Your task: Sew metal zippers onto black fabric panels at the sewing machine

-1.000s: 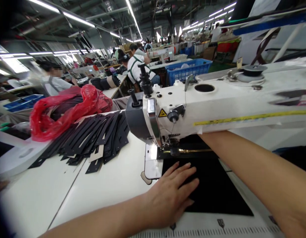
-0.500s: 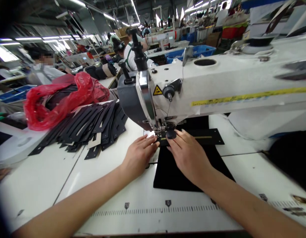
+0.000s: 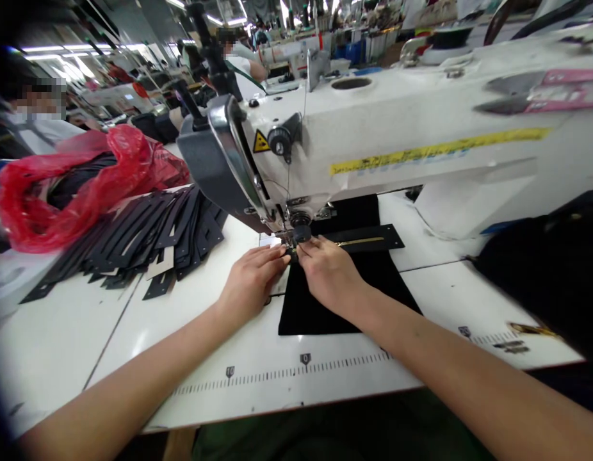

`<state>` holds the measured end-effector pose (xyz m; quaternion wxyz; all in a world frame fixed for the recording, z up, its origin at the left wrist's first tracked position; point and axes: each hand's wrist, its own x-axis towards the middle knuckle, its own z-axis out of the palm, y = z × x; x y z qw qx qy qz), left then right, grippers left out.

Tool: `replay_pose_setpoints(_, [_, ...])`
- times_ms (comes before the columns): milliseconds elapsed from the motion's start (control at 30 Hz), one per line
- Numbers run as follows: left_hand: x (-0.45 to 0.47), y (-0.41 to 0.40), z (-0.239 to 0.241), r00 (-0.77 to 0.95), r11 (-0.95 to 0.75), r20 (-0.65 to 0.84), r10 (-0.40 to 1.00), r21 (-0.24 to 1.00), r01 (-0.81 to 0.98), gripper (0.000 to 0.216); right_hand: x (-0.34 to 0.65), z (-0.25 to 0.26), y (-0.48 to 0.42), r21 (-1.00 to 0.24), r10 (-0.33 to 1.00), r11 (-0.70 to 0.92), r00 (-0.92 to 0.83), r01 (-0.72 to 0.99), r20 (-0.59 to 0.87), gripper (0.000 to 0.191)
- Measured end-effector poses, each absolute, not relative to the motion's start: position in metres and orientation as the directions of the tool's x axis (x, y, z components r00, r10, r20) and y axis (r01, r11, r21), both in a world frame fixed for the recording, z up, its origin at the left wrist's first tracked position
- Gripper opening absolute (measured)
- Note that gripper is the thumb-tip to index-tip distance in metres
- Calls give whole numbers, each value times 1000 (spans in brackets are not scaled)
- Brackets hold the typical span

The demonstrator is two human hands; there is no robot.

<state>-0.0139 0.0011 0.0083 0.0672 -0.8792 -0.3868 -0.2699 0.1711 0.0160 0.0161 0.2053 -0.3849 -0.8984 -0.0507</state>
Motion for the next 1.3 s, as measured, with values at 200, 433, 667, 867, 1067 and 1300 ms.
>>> replay_pose_setpoints(200, [-12,1,10,550,-681,526,649,77,729,18,172,14,17,-60,654,709,-622,703,431,30])
replay_pose_setpoints(433, [-10,1,14,533,-668,518,669,105,736,17,174,16,19,-40,614,735,-639,677,464,29])
replay_pose_setpoints(667, [-10,7,11,505,-674,549,667,153,723,14,175,15,24,-56,628,728,-633,683,452,33])
replay_pose_setpoints(867, [-11,10,8,496,-680,564,661,168,714,13,173,17,26,-73,649,717,-625,693,434,30])
replay_pose_setpoints(1067, [-11,13,8,502,-667,533,681,167,726,15,173,17,31,-97,657,717,-624,690,422,27])
replay_pose_setpoints(1300, [-10,15,10,481,-657,555,679,166,736,12,174,16,35,-95,663,718,-636,690,394,27])
